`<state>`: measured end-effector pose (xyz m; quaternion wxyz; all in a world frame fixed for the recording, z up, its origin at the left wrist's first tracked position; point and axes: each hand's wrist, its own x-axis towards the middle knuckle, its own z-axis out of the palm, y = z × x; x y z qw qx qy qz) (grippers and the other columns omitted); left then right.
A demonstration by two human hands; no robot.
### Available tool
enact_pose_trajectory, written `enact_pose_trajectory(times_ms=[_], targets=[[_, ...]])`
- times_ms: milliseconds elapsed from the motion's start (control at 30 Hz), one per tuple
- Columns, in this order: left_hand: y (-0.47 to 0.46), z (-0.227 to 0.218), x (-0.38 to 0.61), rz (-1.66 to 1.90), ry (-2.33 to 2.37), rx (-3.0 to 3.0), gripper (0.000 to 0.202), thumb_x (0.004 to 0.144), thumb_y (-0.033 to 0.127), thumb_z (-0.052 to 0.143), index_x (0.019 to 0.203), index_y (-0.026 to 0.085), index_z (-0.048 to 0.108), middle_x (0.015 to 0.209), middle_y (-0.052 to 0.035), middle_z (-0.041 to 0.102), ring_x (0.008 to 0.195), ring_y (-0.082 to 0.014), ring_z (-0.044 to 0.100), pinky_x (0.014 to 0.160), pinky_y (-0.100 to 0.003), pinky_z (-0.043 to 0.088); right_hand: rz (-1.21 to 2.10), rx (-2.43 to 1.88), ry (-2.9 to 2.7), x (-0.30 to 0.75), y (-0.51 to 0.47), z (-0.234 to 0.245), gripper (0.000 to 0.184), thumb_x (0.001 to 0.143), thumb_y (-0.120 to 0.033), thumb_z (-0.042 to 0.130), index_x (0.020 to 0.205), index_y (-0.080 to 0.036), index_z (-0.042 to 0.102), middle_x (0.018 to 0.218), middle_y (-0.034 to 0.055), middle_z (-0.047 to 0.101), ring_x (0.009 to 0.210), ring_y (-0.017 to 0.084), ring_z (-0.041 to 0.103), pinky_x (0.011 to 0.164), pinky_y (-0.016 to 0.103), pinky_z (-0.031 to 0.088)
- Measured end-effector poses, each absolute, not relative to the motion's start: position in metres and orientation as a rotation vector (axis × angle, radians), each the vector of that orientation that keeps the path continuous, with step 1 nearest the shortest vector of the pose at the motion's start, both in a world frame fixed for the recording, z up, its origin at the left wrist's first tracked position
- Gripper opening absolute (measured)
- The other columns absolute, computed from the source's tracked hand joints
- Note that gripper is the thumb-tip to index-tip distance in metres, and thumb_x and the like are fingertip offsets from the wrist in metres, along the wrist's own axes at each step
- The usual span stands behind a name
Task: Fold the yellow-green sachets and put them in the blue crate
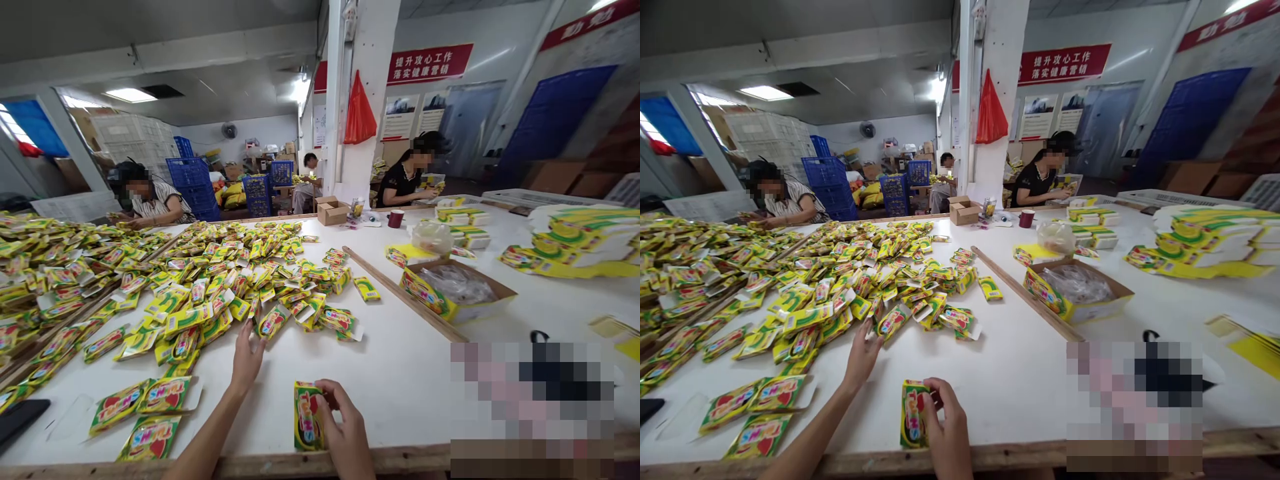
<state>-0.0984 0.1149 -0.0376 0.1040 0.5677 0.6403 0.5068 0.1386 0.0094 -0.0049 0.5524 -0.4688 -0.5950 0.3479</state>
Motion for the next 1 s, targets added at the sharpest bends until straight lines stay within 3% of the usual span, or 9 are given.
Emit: enact_pose_trajectory(times_ms=[233,567,1000], targets=[[0.105,-0.017,-0.093,1.618,1.867,1.686,0.054,0.090,0.037,0.051,0.141,0.023,0.039,0.144,-0.0142,0.045,0.132,-0.0278,0.043,0.094,-0.041,0.048,0.822,-1.123,-1.394,0.138,0.014,-0.019,0.033,0.089,-0.050,0.054,0.094,-0.020,0.069,0.087,0.0064,0.071,0.071,0.019,0.066,0.066,0.024,0.056],[0.095,0.001,-0.091,1.802,1.818,1.641,0.047,0.092,0.038,0.050,0.136,0.023,0.045,0.139,-0.0131,0.050,0.124,-0.0274,0.050,0.087,-0.036,0.051,0.860,-1.141,-1.386,0.137,0.014,-0.024,0.030,0.089,-0.047,0.055,0.098,-0.021,0.067,0.090,0.0066,0.071,0.073,0.019,0.065,0.067,0.025,0.056],[0.094,0.004,-0.094,2.045,1.789,1.592,0.040,0.089,0.032,0.054,0.127,0.020,0.053,0.128,-0.0130,0.059,0.119,-0.0260,0.055,0.097,-0.039,0.046,0.726,-1.168,-1.160,0.146,-0.003,-0.007,0.035,0.084,-0.053,0.060,0.092,-0.020,0.067,0.089,0.0076,0.072,0.076,0.021,0.068,0.068,0.026,0.056]])
